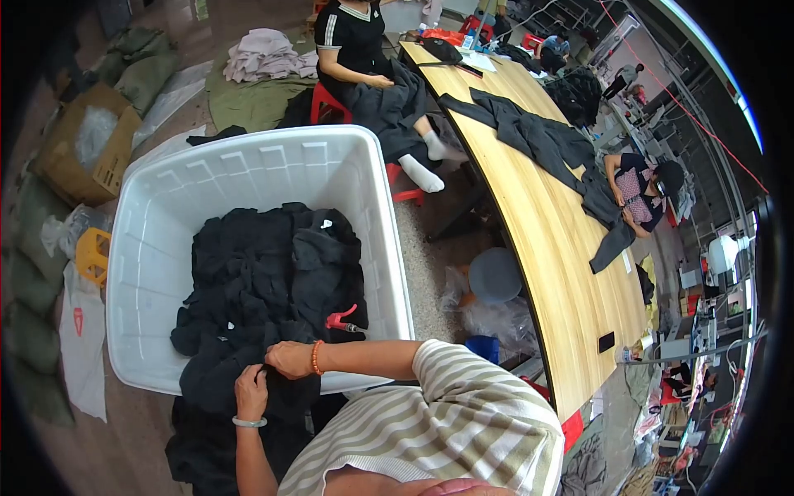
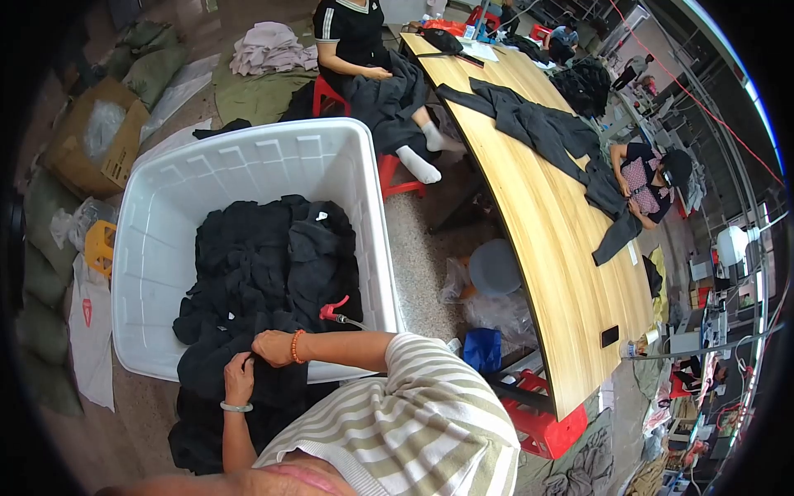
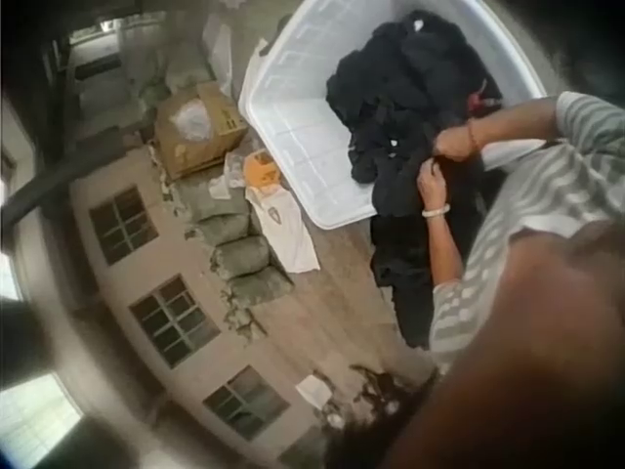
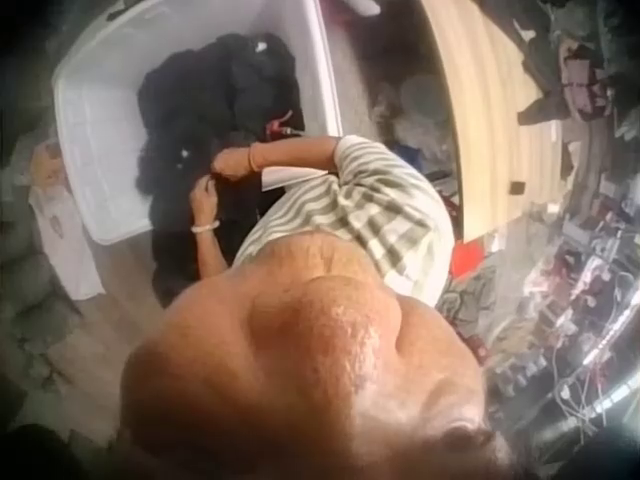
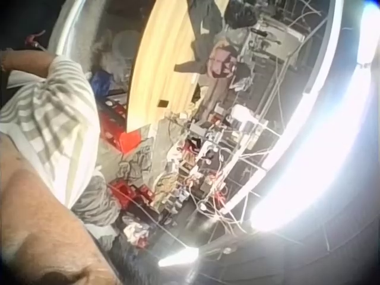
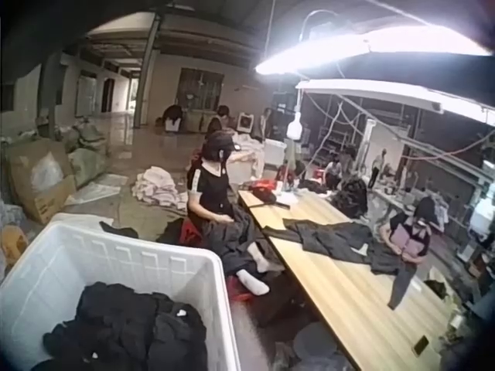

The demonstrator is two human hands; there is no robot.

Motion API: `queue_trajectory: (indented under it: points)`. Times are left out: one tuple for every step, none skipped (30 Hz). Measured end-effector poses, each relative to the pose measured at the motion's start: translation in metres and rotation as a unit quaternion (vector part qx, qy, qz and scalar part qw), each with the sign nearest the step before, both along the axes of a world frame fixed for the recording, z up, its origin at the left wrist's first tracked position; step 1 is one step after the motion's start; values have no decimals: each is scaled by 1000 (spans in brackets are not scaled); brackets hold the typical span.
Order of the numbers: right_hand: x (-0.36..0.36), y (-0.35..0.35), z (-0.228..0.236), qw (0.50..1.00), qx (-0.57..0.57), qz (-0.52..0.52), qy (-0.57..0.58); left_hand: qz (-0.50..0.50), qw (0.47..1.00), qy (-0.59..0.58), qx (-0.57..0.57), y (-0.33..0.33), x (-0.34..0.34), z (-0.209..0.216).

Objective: Sorting and inspecting black garments from a large white plastic bin on a factory floor, occasionally using snips to remove excess threads.

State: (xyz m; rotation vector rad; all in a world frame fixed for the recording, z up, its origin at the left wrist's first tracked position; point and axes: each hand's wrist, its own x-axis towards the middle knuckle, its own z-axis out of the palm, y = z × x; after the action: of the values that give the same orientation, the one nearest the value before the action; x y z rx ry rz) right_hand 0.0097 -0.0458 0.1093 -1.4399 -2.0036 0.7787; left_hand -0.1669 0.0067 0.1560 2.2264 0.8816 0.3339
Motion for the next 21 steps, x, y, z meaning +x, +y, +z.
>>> queue_trajectory:
  points:
    - [-2, -1, -2, 1000, 0, -2, 0, -2, 1000, 0, 0, -2, -1, -1]
    - [-2, -2, 1, 1000, 6, 4, -2, 3, 1000, -1, 0, -3, -3, -3]
    - [-1, -2, 3, 1000, 12, 10, -4, 7, 1000, -3, -1, -4, -4, -4]
    - [0, -5, 6, 1000, 13, 10, -5, 7, 1000, -4, 0, -5, -4, -5]
    - [-1, -7, 12, 1000, -5, 12, -16, 7, 1000, -1, 4, -6, -6, -6]
    - [-1, -8, 15, 999, -23, 15, -26, 8, 1000, 3, 7, -7, -8, -7]
    - [-1, -8, 14, 999, -23, 18, -24, 10, 1000, 5, 8, -6, -8, -9]
    - [-5, -7, 12, 998, -16, 36, -45, 5, 1000, 4, -4, -7, -11, -11]
    - [-14, -11, 13, 996, -14, 57, -60, 1, 1000, 8, -20, -11, -17, -11]
    - [-11, -10, 9, 994, -1, 74, -75, -4, 1000, 0, -23, -10, -17, -14]
    - [-10, -13, 16, 996, 6, 61, -65, 0, 1000, -1, -31, -10, -20, -15]
    - [-11, -14, 12, 997, 16, 57, -58, 14, 999, -7, -35, -11, -26, -25]
    - [-6, -19, 29, 996, 11, 45, -76, 25, 997, 23, -67, -11, -26, -21]
    - [1, -24, 32, 998, 1, 33, -59, 21, 998, 4, -65, -14, -20, -9]
    - [7, -28, 29, 998, -9, 41, -43, 35, 997, 5, -74, -16, -21, -1]
    - [8, -29, 23, 999, -13, 27, -22, 72, 993, 22, -88, -15, -32, -9]
    - [11, -35, 18, 998, -32, 21, -40, 71, 997, 13, -13, -15, -45, -19]
    - [17, -42, 6, 999, -16, 16, -46, 95, 995, 38, 1, -17, -46, -16]
    - [18, -45, -1, 999, -29, -1, -34, 121, 989, 74, -36, -19, -53, -14]
    - [21, -47, -5, 998, -41, -24, -30, 139, 982, 102, -70, -18, -55, -13]
    - [23, -48, -9, 999, -39, -31, -17, 144, 972, 147, -110, -16, -46, -2]
